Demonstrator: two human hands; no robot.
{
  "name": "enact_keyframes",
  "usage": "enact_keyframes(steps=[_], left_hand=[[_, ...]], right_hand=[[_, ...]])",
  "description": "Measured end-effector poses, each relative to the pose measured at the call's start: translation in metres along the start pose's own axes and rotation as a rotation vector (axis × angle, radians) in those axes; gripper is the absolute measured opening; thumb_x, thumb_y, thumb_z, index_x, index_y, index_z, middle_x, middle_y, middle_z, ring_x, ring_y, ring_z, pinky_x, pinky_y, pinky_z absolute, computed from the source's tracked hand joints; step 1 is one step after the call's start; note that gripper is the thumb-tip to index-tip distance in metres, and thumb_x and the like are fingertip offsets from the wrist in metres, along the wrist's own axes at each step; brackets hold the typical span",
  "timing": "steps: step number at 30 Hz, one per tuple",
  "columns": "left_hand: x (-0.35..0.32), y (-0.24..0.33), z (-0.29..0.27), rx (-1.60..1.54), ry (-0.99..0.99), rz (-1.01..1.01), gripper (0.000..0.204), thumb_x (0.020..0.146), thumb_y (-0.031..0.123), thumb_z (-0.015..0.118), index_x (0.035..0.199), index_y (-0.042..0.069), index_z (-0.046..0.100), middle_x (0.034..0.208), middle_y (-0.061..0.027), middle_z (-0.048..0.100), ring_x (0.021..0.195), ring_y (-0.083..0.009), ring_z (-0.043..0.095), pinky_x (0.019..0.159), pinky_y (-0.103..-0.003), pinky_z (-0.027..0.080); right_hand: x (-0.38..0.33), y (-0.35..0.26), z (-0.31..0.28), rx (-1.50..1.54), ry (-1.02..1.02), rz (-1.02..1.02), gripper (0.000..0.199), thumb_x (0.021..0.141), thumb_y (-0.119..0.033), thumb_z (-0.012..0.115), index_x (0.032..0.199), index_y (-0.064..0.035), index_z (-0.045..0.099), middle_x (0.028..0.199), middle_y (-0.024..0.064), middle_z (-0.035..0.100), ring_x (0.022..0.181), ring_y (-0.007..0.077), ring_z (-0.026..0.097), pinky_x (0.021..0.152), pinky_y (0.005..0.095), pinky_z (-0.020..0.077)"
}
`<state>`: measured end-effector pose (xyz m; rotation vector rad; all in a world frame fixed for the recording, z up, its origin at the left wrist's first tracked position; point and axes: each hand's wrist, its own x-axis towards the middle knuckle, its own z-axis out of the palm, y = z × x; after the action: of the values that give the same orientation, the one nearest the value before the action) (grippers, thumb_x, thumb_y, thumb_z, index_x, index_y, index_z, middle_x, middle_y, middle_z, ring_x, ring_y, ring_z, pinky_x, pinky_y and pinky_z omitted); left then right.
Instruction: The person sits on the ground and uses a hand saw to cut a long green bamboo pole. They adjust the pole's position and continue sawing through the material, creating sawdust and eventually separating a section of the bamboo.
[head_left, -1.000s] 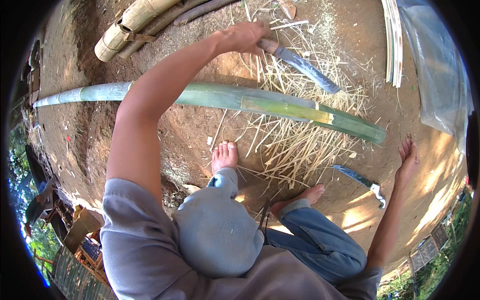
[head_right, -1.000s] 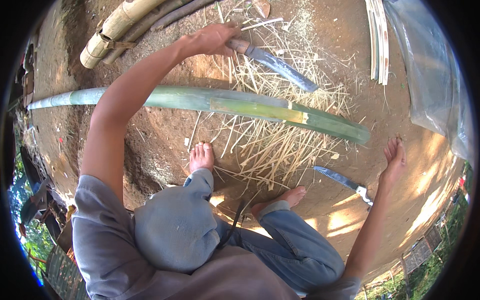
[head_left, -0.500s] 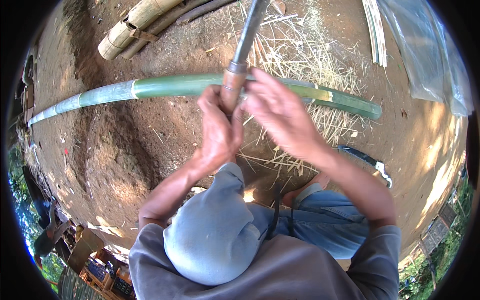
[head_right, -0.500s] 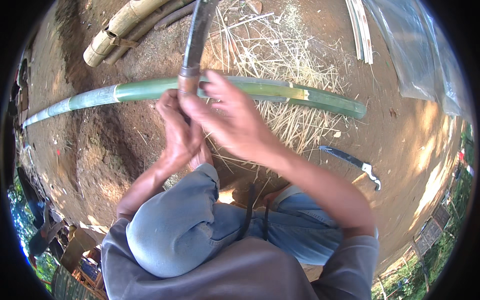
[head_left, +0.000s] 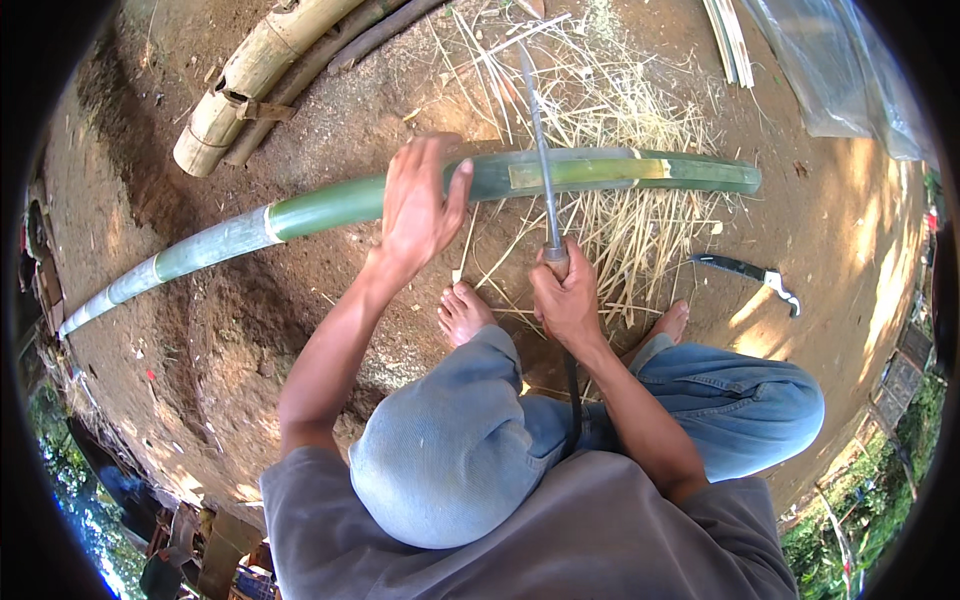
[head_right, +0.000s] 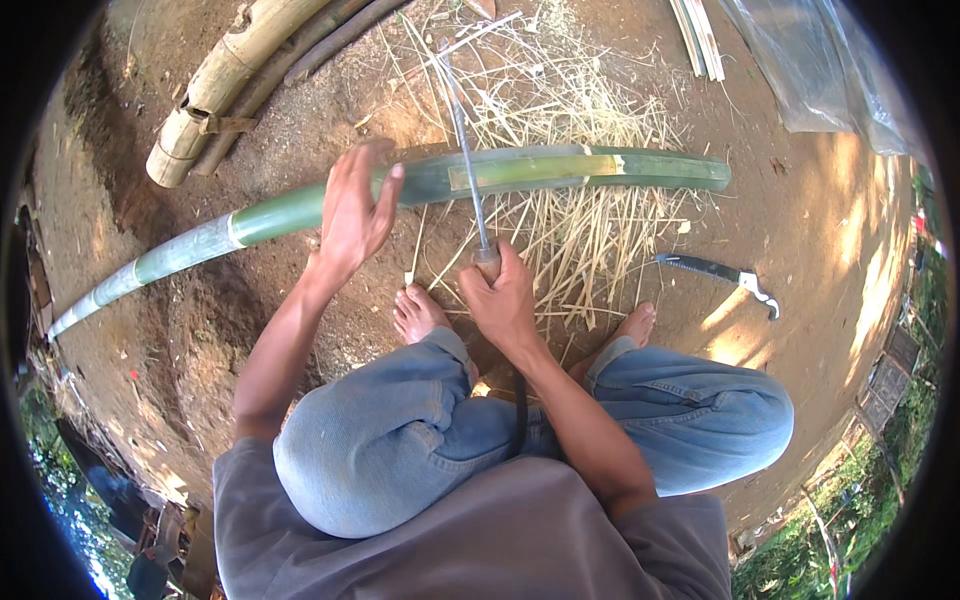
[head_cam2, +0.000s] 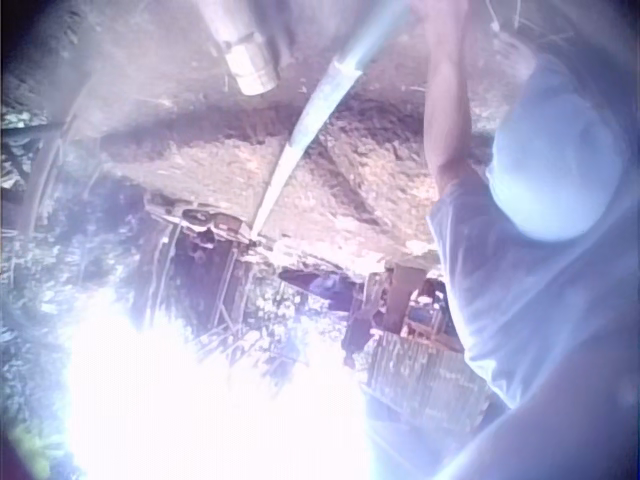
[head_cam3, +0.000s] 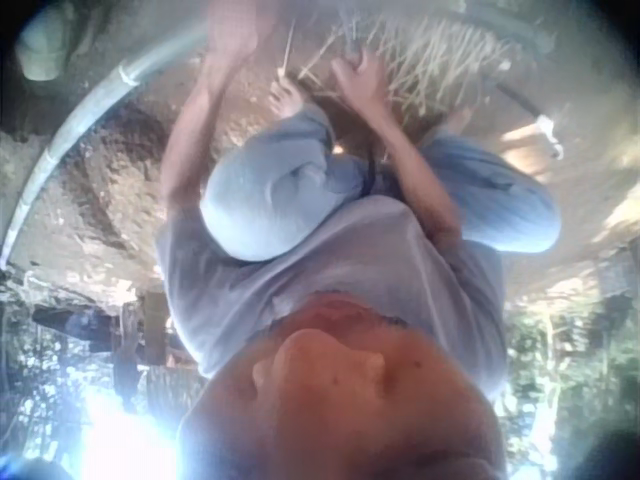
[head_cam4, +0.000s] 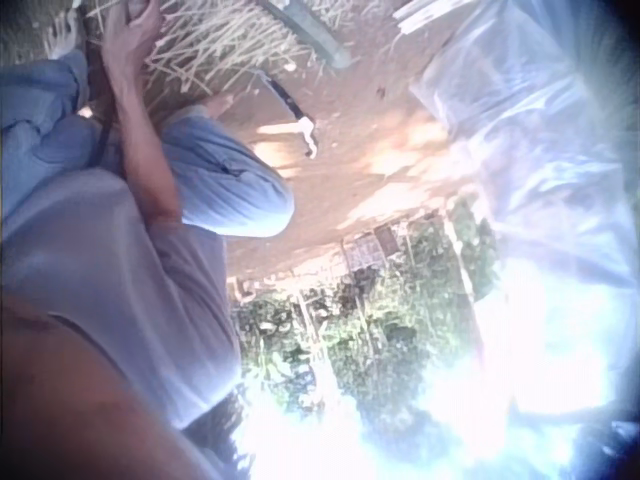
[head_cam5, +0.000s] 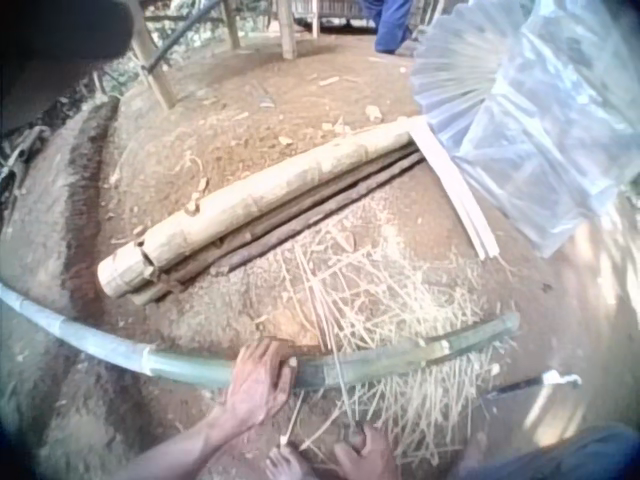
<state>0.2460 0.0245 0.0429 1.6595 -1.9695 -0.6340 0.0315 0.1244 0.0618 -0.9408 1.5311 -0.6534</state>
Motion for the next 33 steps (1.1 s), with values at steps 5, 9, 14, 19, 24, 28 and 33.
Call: enact_keyframes(steps=[5,9,14,19,24,28,33], left_hand=[[0.009,-0.013,0.043,0.155,-0.062,-0.011,0.029,0.099,0.022,0.052,0.111,0.0,0.066,0.106,-0.0227,0.07,0.106,-0.0374,0.066,0.1,-0.051,0.044],[0.01,-0.01,0.044,0.198,-0.113,-0.065,0.036,0.097,0.032,0.053,0.114,0.005,0.069,0.107,-0.0192,0.072,0.106,-0.036,0.067,0.102,-0.049,0.041],[0.006,-0.012,0.044,0.218,-0.136,-0.073,0.046,0.093,0.041,0.057,0.121,0.007,0.068,0.113,-0.0193,0.072,0.112,-0.0357,0.065,0.105,-0.049,0.038],[0.007,-0.011,0.046,0.291,-0.161,-0.061,0.051,0.09,0.045,0.061,0.124,0.008,0.067,0.118,-0.0189,0.071,0.116,-0.0359,0.064,0.108,-0.05,0.036],[0.009,-0.009,0.046,0.306,-0.194,-0.084,0.056,0.088,0.049,0.061,0.125,0.007,0.067,0.12,-0.0184,0.069,0.119,-0.0351,0.062,0.113,-0.051,0.033],[0.011,-0.008,0.046,0.306,-0.217,-0.086,0.058,0.088,0.052,0.061,0.125,0.008,0.066,0.119,-0.0176,0.07,0.119,-0.0342,0.062,0.114,-0.051,0.031],[0.014,-0.007,0.046,0.291,-0.22,-0.056,0.056,0.088,0.05,0.061,0.125,0.008,0.066,0.119,-0.0177,0.07,0.116,-0.0335,0.064,0.115,-0.049,0.03]], right_hand=[[0.008,0.021,0.027,0.017,0.125,0.12,0.02,0.085,-0.016,0.071,0.082,-0.0003,0.058,0.055,0.0015,0.049,0.052,0.008,0.044,0.049,0.0326,0.0371],[0.012,0.031,0.031,-0.049,0.116,0.111,0.022,0.085,-0.018,0.069,0.084,0.0005,0.058,0.055,0.0035,0.049,0.052,0.009,0.045,0.049,0.0339,0.0384],[0.014,0.039,0.037,-0.026,0.112,0.104,0.02,0.084,-0.016,0.067,0.084,0.0009,0.057,0.056,0.0049,0.05,0.053,0.0101,0.047,0.05,0.0341,0.0398],[0.014,0.043,0.039,-0.085,0.128,0.097,0.021,0.083,-0.018,0.068,0.086,0.0005,0.058,0.057,0.0088,0.051,0.051,0.0145,0.049,0.051,0.0365,0.0421],[0.01,0.034,0.04,-0.238,0.16,0.045,0.025,0.081,-0.023,0.07,0.089,-0.0005,0.06,0.061,0.0183,0.058,0.055,0.0314,0.061,0.057,0.0435,0.048],[0.006,0.034,0.042,-0.264,0.174,0.037,0.026,0.081,-0.023,0.07,0.089,-0.0004,0.059,0.062,0.0191,0.059,0.058,0.0332,0.061,0.058,0.0449,0.0485],[0.003,0.03,0.042,-0.258,0.208,0.017,0.023,0.081,-0.018,0.07,0.087,0.0014,0.06,0.057,0.016,0.056,0.049,0.025,0.058,0.053,0.04,0.0466]])
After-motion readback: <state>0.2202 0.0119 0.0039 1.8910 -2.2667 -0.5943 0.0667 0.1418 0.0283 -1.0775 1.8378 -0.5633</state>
